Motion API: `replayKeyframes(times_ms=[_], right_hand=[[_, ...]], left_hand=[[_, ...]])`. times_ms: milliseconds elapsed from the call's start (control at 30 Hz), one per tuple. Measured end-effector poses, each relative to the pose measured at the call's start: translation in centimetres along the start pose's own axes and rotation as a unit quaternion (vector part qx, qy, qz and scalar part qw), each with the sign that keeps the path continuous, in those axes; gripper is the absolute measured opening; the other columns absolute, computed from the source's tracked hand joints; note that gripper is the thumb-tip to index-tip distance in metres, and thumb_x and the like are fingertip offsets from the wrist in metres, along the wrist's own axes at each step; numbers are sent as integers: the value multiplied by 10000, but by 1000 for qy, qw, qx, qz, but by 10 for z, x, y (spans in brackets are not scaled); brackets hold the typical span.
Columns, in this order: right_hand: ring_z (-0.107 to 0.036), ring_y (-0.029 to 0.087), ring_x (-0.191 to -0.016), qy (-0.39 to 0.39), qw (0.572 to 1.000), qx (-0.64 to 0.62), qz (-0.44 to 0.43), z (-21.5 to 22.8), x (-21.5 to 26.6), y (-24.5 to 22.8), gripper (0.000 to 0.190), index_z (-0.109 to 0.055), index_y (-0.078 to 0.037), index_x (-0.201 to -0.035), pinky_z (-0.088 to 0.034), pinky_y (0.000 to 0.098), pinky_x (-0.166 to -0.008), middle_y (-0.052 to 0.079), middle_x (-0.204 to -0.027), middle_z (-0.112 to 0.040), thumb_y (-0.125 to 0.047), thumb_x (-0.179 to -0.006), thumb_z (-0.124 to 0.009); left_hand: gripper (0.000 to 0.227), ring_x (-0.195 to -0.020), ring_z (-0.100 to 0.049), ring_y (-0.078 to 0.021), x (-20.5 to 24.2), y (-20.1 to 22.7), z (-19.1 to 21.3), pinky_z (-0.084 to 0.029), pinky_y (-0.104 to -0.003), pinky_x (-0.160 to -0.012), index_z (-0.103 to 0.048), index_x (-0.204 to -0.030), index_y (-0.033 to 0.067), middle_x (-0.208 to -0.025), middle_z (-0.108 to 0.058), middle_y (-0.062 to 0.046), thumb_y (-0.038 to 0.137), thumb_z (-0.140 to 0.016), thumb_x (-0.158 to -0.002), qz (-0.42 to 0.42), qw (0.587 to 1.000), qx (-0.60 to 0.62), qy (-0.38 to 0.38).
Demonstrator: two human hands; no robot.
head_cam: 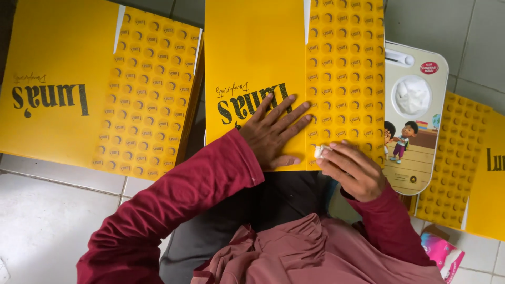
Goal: Applying glue to the edges of yellow cardboard folders and pressing them together
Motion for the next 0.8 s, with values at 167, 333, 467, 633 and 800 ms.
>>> replayKeyframes(times_ms=[167,333,467,633,800], right_hand=[[-745,340,-1014,40,995,70,66,-7,8,-1,159,-796,-39,-1089,-624,427,-903,155,-1124,-773,-77,-969,-699],[-756,321,-952,62,983,113,132,-13,26,3,110,-799,-11,-1000,-649,410,-850,170,-1058,-784,-37,-965,-699],[-753,325,-936,59,980,131,139,-17,30,4,113,-791,4,-988,-655,413,-827,173,-1038,-778,-32,-977,-685],[-743,325,-920,66,982,124,126,-15,20,-3,124,-782,17,-942,-651,417,-846,176,-1004,-773,-22,-984,-672],[-749,335,-886,75,988,115,66,-17,28,-11,109,-802,-17,-922,-663,440,-831,167,-960,-776,6,-961,-702]], left_hand=[[961,-1578,-143,-368,0,-1,-3,-113,-670,-1236,-209,-1646,153,-1719,-172,-110,804,-131,-944,-6,1000,6,10],[941,-1576,-169,-370,1,-1,-6,-139,-669,-1235,-207,-1649,159,-1717,-189,-105,791,-141,-955,-15,999,-7,30],[958,-1574,-184,-363,0,-3,-8,-141,-675,-1235,-217,-1647,174,-1717,-196,-89,809,-123,-936,-11,1000,-2,28],[935,-1563,-230,-378,3,-4,-10,-161,-679,-1236,-261,-1634,176,-1700,-241,-108,796,-147,-944,-16,998,2,67],[455,-1412,-480,-399,19,28,-41,-344,-650,-1153,-631,-1281,255,-1501,-493,-123,557,-417,-1015,3,968,-6,250]])
Point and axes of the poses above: each hand's wrist, its own x-axis away from the middle knuckle, its own z-axis out of the back of the hand, y = z × x, the point moved 2 cm from there along -x, towards the middle knuckle
